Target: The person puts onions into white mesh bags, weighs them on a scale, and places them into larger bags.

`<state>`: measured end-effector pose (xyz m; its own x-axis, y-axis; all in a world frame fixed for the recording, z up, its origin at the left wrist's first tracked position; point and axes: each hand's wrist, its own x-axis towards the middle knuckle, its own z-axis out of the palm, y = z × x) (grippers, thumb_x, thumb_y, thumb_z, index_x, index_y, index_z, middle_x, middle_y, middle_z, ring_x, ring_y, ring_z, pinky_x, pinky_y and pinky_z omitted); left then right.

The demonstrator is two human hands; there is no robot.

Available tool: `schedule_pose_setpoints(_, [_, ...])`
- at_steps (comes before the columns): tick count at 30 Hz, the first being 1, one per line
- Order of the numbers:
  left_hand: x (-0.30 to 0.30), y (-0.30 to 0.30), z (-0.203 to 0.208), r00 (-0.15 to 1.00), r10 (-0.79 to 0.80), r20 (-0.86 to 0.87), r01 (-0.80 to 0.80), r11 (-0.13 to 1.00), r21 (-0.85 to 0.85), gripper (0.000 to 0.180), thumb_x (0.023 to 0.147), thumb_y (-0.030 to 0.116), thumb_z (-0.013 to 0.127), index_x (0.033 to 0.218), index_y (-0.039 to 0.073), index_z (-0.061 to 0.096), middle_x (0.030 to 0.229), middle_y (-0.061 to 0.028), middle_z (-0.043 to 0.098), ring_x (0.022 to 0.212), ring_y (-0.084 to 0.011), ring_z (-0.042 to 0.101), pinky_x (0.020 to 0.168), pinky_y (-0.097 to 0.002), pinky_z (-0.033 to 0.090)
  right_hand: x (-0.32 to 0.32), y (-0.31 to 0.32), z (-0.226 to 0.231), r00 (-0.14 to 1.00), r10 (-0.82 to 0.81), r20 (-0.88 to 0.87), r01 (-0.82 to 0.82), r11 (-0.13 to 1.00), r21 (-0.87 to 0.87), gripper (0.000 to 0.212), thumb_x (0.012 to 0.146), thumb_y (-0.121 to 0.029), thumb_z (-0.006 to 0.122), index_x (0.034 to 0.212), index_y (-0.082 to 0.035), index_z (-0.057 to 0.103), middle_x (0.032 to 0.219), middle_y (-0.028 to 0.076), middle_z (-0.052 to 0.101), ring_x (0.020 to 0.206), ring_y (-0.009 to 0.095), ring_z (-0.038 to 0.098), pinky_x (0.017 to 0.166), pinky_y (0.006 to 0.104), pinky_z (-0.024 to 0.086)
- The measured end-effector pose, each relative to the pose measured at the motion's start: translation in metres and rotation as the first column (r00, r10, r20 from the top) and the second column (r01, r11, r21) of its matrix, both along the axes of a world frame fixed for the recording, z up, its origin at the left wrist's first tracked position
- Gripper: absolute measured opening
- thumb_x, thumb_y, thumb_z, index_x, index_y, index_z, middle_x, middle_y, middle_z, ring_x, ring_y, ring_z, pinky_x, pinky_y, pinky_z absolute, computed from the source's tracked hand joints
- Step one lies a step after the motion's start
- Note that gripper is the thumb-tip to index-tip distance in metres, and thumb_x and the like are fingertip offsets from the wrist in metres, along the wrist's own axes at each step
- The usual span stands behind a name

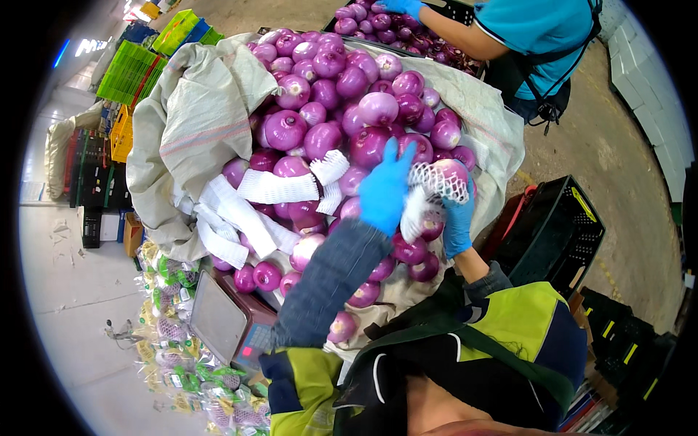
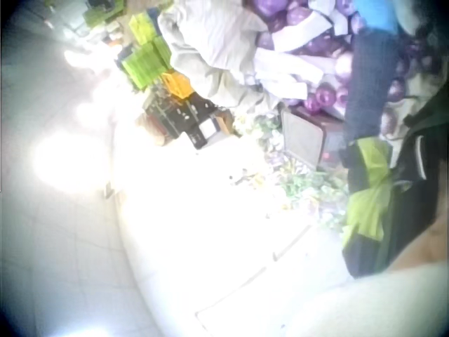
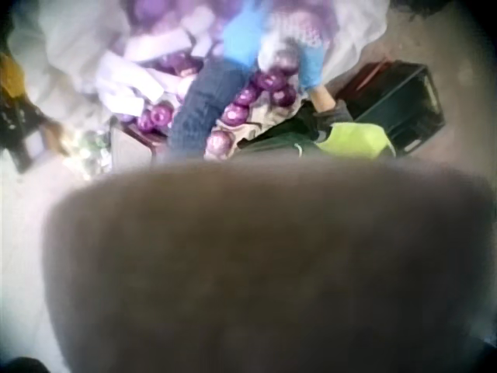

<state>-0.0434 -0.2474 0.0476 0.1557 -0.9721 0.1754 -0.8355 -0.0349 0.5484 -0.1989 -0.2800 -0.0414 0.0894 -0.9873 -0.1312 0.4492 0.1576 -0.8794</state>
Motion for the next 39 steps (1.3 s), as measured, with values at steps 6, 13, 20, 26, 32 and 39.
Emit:
schedule_pose_setpoints(6, [-0.006, -0.059, -0.051, 0.961, 0.002, 0.276, -0.056, 0.981, 0.188, 0.062, 0.086, 0.020, 0.051, 0.146, 0.028, 0.038, 0.141, -0.0288, 0.035, 0.067, -0.0404, 0.067, 0.057, -0.0462, 0.055, -0.014, -0.030, -0.020, 0.941, -0.113, -0.319, 0.025, 0.964, -0.265, 0.070, 0.076, -0.010, 0.075, 0.138, -0.005, 0.044, 0.131, 0.009, 0.052, 0.115, 0.018, 0.053, 0.099, 0.0309, 0.045])
schedule_pose_setpoints(13, [0.006, 0.065, -0.001, 0.174, 0.163, -0.971, -0.187, 0.974, 0.130, 0.057, 0.085, 0.024, 0.069, 0.136, 0.008, 0.049, 0.125, -0.0126, 0.059, 0.113, -0.0254, 0.059, 0.100, -0.0377, 0.047, -0.051, -0.008, 0.003, 0.857, 0.385, 0.342, -0.487, 0.822, 0.295, 0.060, 0.097, -0.041, 0.053, 0.143, -0.005, 0.038, 0.136, 0.008, 0.053, 0.119, 0.019, 0.055, 0.100, 0.0356, 0.047])
schedule_pose_setpoints(20, [-0.027, 0.268, -0.018, 0.213, 0.077, -0.974, -0.189, 0.981, 0.036, 0.047, 0.102, 0.034, 0.042, 0.138, 0.003, 0.042, 0.134, -0.0140, 0.053, 0.124, -0.0275, 0.051, 0.109, -0.0409, 0.039, -0.015, 0.114, 0.013, 0.339, 0.867, -0.366, -0.906, 0.196, -0.376, 0.047, 0.094, -0.014, 0.058, 0.138, -0.003, 0.044, 0.136, 0.008, 0.051, 0.123, 0.018, 0.050, 0.109, 0.0342, 0.038])
schedule_pose_setpoints(26, [-0.100, 0.385, 0.015, -0.155, 0.202, -0.967, -0.405, 0.880, 0.249, 0.066, 0.102, 0.054, 0.026, 0.138, 0.002, 0.042, 0.136, -0.0128, 0.051, 0.119, -0.0212, 0.053, 0.106, -0.0335, 0.040, 0.021, 0.204, 0.083, -0.315, 0.949, -0.002, -0.947, -0.315, -0.067, 0.069, 0.090, -0.018, 0.064, 0.149, -0.005, 0.031, 0.148, 0.012, 0.039, 0.134, 0.020, 0.039, 0.113, 0.0353, 0.031])
schedule_pose_setpoints(32, [-0.089, 0.529, -0.063, -0.030, 0.769, -0.639, -0.959, 0.157, 0.234, 0.029, 0.094, 0.029, 0.062, 0.089, 0.000, 0.066, 0.076, -0.0019, 0.064, 0.063, -0.0105, 0.053, 0.062, -0.0276, 0.046, 0.045, 0.266, 0.058, -0.697, 0.714, 0.071, -0.717, -0.693, -0.074, 0.105, 0.072, -0.035, 0.082, 0.152, -0.005, 0.022, 0.154, 0.012, 0.030, 0.140, 0.023, 0.032, 0.116, 0.0369, 0.025])
schedule_pose_setpoints(39, [-0.054, 0.621, -0.060, -0.582, 0.450, -0.677, -0.809, -0.406, 0.425, 0.077, 0.079, 0.048, 0.076, 0.125, 0.001, 0.037, 0.098, -0.0118, 0.053, 0.073, -0.0187, 0.054, 0.058, -0.0342, 0.047, 0.050, 0.270, 0.018, -0.162, 0.808, 0.566, -0.665, -0.514, 0.543, 0.045, 0.100, -0.028, 0.051, 0.137, -0.002, 0.048, 0.129, 0.014, 0.059, 0.111, 0.024, 0.062, 0.098, 0.0388, 0.051])
